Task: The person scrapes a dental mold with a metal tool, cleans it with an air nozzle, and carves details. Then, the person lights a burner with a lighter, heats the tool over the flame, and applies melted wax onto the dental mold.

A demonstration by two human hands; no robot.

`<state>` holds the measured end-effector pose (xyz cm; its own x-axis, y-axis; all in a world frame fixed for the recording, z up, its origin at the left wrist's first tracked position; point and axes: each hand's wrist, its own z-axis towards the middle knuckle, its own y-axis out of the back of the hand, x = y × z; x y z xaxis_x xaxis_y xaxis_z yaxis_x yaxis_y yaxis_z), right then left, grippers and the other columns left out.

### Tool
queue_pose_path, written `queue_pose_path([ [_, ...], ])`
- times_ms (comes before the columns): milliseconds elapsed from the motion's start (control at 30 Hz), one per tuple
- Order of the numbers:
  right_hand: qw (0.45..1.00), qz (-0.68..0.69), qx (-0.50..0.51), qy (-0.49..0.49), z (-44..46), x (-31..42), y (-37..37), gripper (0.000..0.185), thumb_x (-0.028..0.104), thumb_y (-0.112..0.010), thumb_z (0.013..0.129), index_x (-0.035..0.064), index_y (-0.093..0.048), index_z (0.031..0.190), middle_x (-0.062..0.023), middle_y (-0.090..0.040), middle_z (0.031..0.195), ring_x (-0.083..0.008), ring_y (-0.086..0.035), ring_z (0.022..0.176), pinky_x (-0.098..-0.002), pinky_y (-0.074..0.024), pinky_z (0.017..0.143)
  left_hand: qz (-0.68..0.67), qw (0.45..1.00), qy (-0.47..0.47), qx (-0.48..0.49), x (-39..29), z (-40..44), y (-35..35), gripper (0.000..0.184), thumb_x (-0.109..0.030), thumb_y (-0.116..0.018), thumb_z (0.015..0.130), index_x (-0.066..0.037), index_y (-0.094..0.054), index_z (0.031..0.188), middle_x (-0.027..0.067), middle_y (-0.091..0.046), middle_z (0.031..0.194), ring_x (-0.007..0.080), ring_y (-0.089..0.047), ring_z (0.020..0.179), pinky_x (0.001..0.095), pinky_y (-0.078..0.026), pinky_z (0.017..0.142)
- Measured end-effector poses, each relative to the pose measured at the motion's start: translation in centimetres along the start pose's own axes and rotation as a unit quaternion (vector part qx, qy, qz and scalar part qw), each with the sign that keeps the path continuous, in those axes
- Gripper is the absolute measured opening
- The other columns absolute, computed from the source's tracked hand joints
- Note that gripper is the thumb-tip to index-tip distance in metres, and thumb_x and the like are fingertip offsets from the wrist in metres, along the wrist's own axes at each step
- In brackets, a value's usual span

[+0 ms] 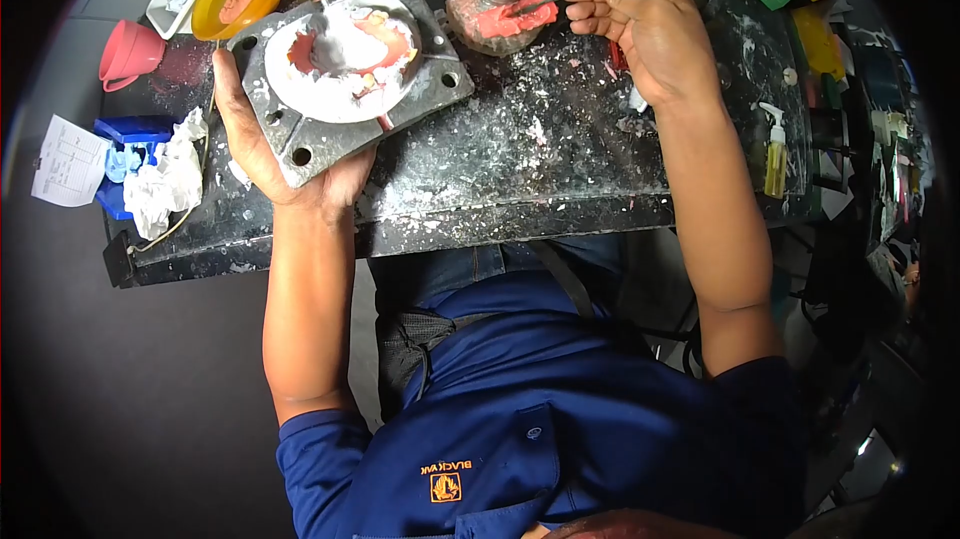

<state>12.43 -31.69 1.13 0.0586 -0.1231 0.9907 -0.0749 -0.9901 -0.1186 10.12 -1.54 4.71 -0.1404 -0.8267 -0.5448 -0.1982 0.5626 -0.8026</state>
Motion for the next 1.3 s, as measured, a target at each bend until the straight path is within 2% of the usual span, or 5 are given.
queue_pose_path([
  [100, 1.0, 0.018, -0.009, -0.013, -0.09, 0.16, -0.12, 0.022, 0.016, -0.057, 0.106, -0.0036, -0.067, 0.106, -0.0173, -0.074, 0.106, -0.0196, -0.072, 0.09, -0.0342, -0.0588, 0.086, 0.017, 1.0, -0.009, 0.004, -0.06, 0.11, 0.25, 0.076, -0.061, -0.059, 0.094, -0.004, -0.052, 0.145, 0.0149, -0.056, 0.146, 0.0342, -0.052, 0.134, 0.0576, -0.037, 0.116],
  [500, 0.998, 0.02, 0.008, 0.056, 0.11, -0.36, -0.1, 0.018, 0.015, -0.055, 0.107, -0.0019, -0.06, 0.113, -0.0221, -0.072, 0.108, -0.0246, -0.072, 0.092, -0.036, -0.0595, 0.087, 0.008, 1.0, 0.0, -0.008, -0.09, -0.08, -0.09, 0.076, -0.062, -0.058, 0.094, -0.007, -0.052, 0.146, 0.0142, -0.057, 0.146, 0.0341, -0.052, 0.134, 0.0584, -0.037, 0.115],
  [867, 0.999, -0.013, -0.029, -0.03, -0.24, 0.14, 0.14, 0.023, 0.016, -0.062, 0.103, -0.0057, -0.067, 0.107, -0.0167, -0.074, 0.096, -0.0191, -0.072, 0.082, -0.0328, -0.0611, 0.079, 0.007, 1.0, -0.004, -0.008, -0.09, -0.09, -0.07, 0.078, -0.063, -0.058, 0.095, -0.005, -0.051, 0.146, 0.0148, -0.056, 0.145, 0.0341, -0.052, 0.134, 0.0576, -0.038, 0.115],
  [1100, 0.998, 0.024, -0.024, -0.052, -0.46, 0.51, 0.03, 0.023, 0.015, -0.063, 0.102, -0.0071, -0.066, 0.107, -0.0181, -0.074, 0.097, -0.0206, -0.074, 0.085, -0.0325, -0.0615, 0.078, 0.016, 1.0, -0.01, 0.001, -0.08, 0.02, 0.04, 0.079, -0.062, -0.058, 0.095, -0.004, -0.05, 0.147, 0.0153, -0.055, 0.147, 0.0349, -0.051, 0.135, 0.0588, -0.036, 0.116],
  [1300, 0.999, 0.015, -0.022, -0.025, -0.18, 0.44, 0.46, 0.023, 0.016, -0.061, 0.104, -0.0059, -0.066, 0.108, -0.0184, -0.074, 0.101, -0.0214, -0.073, 0.087, -0.033, -0.0605, 0.081, 0.019, 1.0, -0.005, 0.016, -0.17, 0.2, 0.4, 0.079, -0.062, -0.058, 0.095, -0.004, -0.049, 0.147, 0.0155, -0.055, 0.147, 0.0349, -0.051, 0.135, 0.0589, -0.036, 0.116],
])
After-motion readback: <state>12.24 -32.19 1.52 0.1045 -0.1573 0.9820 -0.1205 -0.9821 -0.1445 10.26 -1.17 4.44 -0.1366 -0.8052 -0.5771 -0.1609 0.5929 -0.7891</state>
